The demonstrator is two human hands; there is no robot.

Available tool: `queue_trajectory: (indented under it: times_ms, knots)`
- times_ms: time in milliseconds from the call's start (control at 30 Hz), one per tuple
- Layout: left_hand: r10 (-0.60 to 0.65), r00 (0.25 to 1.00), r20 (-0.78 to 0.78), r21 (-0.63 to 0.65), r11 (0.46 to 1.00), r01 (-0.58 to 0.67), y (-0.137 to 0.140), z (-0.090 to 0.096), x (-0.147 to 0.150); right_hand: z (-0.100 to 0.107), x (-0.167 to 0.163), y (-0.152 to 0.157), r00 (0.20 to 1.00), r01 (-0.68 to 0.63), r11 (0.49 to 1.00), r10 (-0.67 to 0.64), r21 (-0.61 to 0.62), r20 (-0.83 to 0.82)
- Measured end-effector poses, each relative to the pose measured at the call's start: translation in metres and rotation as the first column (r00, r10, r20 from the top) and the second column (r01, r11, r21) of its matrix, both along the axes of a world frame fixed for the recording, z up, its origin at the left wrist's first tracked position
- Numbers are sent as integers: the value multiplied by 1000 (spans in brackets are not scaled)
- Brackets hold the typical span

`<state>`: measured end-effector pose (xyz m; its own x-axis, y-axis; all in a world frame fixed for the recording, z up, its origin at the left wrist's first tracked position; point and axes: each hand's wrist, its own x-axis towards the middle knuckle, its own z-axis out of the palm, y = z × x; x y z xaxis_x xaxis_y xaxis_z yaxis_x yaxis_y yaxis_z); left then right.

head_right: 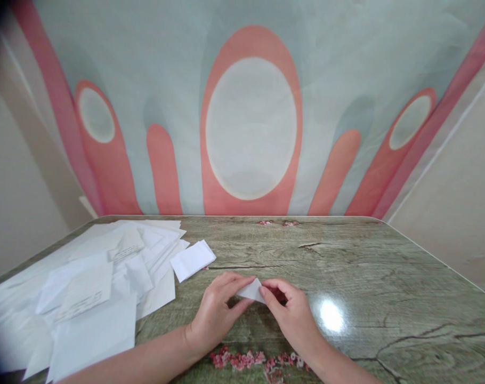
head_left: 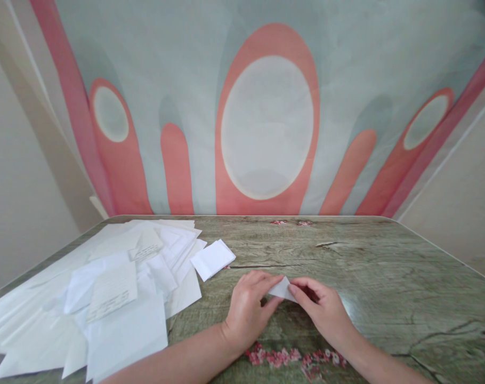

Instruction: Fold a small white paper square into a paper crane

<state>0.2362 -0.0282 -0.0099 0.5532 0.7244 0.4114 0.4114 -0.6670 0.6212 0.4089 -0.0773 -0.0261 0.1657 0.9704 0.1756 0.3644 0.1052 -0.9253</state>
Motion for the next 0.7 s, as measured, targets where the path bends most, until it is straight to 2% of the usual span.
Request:
queue_trajectory:
  times_ms: [200, 467, 700]
  knots:
    - [-11, 1000, 24, -24, 1000, 12, 2, -1, 0, 4, -1, -1, 1000, -3, 1000, 3, -2, 13]
    - [-9, 1000, 15, -48, 999, 10, 2, -1, 1, -3, 0, 0, 997, -8, 1000, 7, -22, -73]
    - [-12, 998, 63, -66, 998, 16, 1, 0, 1, -1, -2, 0, 997, -18, 1000, 18, -1, -73]
